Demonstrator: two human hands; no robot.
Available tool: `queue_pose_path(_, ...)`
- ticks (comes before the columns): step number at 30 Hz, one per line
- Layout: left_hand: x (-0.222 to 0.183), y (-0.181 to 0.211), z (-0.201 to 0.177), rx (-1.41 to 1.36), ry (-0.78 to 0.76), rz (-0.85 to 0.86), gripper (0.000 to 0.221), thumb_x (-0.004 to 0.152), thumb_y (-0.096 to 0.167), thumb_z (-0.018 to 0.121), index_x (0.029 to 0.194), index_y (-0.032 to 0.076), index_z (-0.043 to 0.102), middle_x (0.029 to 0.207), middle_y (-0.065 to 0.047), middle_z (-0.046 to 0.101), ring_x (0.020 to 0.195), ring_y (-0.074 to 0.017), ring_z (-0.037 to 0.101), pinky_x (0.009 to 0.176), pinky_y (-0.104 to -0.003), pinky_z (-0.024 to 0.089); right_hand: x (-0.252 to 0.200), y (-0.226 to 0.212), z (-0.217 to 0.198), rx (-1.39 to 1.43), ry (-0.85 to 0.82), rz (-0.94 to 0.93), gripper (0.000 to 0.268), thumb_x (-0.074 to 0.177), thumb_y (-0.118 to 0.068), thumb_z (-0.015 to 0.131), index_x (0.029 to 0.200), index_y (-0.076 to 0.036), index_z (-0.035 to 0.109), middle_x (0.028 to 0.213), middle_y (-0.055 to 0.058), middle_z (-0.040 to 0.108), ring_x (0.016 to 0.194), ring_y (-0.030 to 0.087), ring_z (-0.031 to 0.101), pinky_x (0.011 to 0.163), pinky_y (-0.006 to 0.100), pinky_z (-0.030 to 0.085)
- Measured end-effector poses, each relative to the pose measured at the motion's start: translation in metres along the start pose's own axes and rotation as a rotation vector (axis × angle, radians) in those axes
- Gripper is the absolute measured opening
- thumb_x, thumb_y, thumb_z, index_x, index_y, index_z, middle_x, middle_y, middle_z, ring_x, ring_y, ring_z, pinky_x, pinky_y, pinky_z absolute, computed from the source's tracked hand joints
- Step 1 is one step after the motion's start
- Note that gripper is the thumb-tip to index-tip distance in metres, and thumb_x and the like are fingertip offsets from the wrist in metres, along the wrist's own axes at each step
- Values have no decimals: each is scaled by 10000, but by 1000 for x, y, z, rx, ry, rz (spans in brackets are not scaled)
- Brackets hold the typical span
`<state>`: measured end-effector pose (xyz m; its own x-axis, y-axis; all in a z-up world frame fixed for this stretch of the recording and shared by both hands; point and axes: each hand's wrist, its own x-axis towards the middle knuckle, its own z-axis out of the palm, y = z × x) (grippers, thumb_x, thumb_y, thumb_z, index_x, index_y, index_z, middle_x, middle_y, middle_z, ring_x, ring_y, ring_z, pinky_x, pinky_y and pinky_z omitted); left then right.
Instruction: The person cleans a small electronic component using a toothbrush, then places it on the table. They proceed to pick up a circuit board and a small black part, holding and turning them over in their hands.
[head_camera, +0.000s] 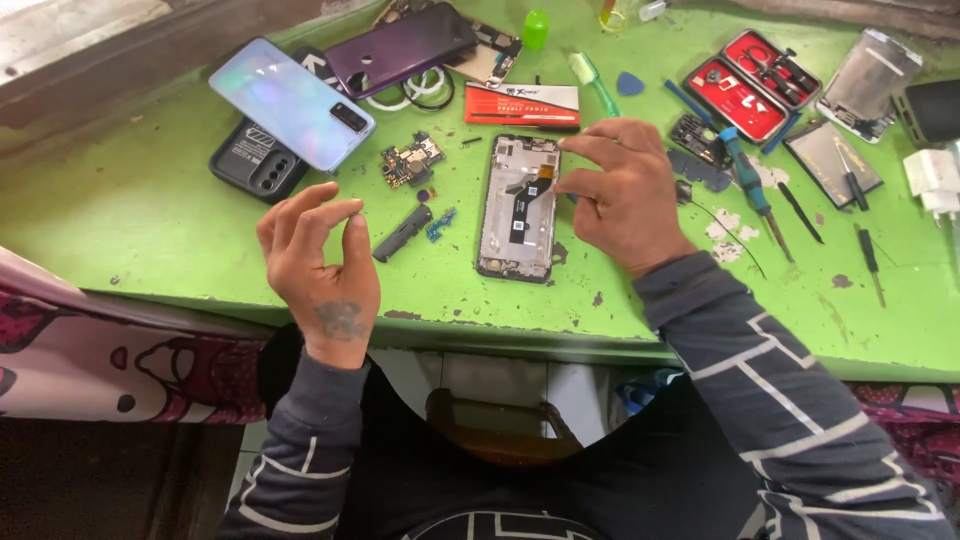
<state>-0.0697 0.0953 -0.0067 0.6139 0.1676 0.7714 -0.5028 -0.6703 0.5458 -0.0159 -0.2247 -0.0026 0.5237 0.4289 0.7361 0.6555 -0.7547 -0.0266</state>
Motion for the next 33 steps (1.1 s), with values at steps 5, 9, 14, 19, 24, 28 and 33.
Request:
queue_pose_path(5,-1,-5,4,-12,26,22,183,911,-29,689,1000,119,750,1100,-112,709,1114,-301,606,1011,-495,435,-3,0,-2,15,39,24,363,800,60,526,751,-187,787,1033,32,791,1086,261,641,1007,393,491)
queue_pose_path(9,-1,0,4,38,54,39,187,890,-48,690,974,106,753,1061,-112,706,1081,-302,600,975,-494,461,-3,-3,-3,-14,6,21,384,827,39,516,753,-216,793,1007,21,793,1079,242,639,994,369,486)
queue_pose_path(14,-3,-2,6,88,58,68,179,874,-41,709,958,110,754,1052,-96,705,1059,-298,596,950,-487,478,-6,-4,-2,-32,15,6,365,823,32,542,730,-221,787,972,19,792,1052,240,657,975,372,499)
queue_pose_path(19,-5,-12,10,95,75,119,186,854,-27,741,956,126,769,1051,-77,709,1048,-287,586,930,-479,479,-14,5,4,-12,130,26,345,817,35,548,738,-206,782,988,12,786,1033,240,654,950,385,515)
queue_pose_path(24,-3,-11,12,111,76,123,171,870,-39,700,952,102,752,1018,-116,705,1050,-317,571,958,-498,451,-13,11,8,-67,156,55,327,792,49,548,744,-178,779,907,19,763,986,245,643,907,369,529)
queue_pose_path(28,-3,3,6,127,45,95,136,908,21,758,983,127,719,1108,-76,719,1062,-323,531,879,-467,492,-14,11,7,-163,78,111,190,906,5,671,830,-137,771,950,35,776,1005,232,621,935,422,487)
queue_pose_path(33,-1,2,7,120,27,85,107,910,40,765,976,112,722,1116,-87,730,1074,-308,543,905,-456,474,-8,9,7,-232,47,138,145,804,-52,730,896,-145,793,906,7,759,978,233,617,938,438,474)
